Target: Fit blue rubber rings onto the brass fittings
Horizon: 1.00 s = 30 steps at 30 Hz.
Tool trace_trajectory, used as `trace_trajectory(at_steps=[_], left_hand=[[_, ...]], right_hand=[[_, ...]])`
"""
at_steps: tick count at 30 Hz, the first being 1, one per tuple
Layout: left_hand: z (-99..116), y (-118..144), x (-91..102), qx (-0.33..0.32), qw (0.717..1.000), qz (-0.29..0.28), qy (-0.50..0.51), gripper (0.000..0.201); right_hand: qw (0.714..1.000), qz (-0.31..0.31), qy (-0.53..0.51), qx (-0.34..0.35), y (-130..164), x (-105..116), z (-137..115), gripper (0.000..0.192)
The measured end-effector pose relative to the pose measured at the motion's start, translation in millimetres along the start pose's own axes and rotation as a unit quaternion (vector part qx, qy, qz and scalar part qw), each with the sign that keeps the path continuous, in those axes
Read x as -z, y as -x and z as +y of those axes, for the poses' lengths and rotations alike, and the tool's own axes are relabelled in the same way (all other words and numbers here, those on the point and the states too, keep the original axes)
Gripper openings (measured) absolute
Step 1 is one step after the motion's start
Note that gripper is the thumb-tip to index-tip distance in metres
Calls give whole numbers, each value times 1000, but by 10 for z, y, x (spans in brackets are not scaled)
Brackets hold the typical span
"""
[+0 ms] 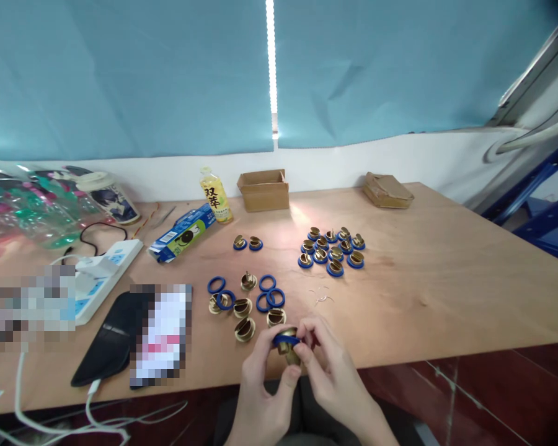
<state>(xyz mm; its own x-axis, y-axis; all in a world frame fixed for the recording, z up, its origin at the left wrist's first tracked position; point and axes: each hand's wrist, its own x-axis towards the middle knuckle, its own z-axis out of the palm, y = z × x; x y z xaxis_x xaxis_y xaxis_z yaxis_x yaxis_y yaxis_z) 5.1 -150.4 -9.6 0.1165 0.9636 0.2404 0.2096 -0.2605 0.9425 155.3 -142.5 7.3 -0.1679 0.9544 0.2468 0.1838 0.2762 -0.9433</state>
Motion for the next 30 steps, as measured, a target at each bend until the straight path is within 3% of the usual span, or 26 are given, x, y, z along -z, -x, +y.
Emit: trace_trajectory(at_steps=[9, 13, 20, 24, 27, 30], left_hand=[[-43, -14, -44, 37, 998, 50, 30, 33], [-58, -46, -17, 72, 993, 84, 46, 33], [99, -8, 5, 65, 998, 7, 17, 31], [116, 24, -83, 62, 997, 1, 42, 18], [114, 0, -94, 64, 997, -43, 27, 15], [139, -42, -67, 48, 998, -49, -6, 14]], right_hand=[[1000, -20, -18, -12, -1, -6, 35, 6], [999, -7, -40, -21, -4, -2, 23, 18], [977, 83, -170, -102, 53, -102, 164, 24], [966, 23, -203, -156, 50, 64, 204, 29], [942, -47, -269, -194, 71, 220, 218, 33], [916, -103, -333, -201, 121, 305, 252, 35]])
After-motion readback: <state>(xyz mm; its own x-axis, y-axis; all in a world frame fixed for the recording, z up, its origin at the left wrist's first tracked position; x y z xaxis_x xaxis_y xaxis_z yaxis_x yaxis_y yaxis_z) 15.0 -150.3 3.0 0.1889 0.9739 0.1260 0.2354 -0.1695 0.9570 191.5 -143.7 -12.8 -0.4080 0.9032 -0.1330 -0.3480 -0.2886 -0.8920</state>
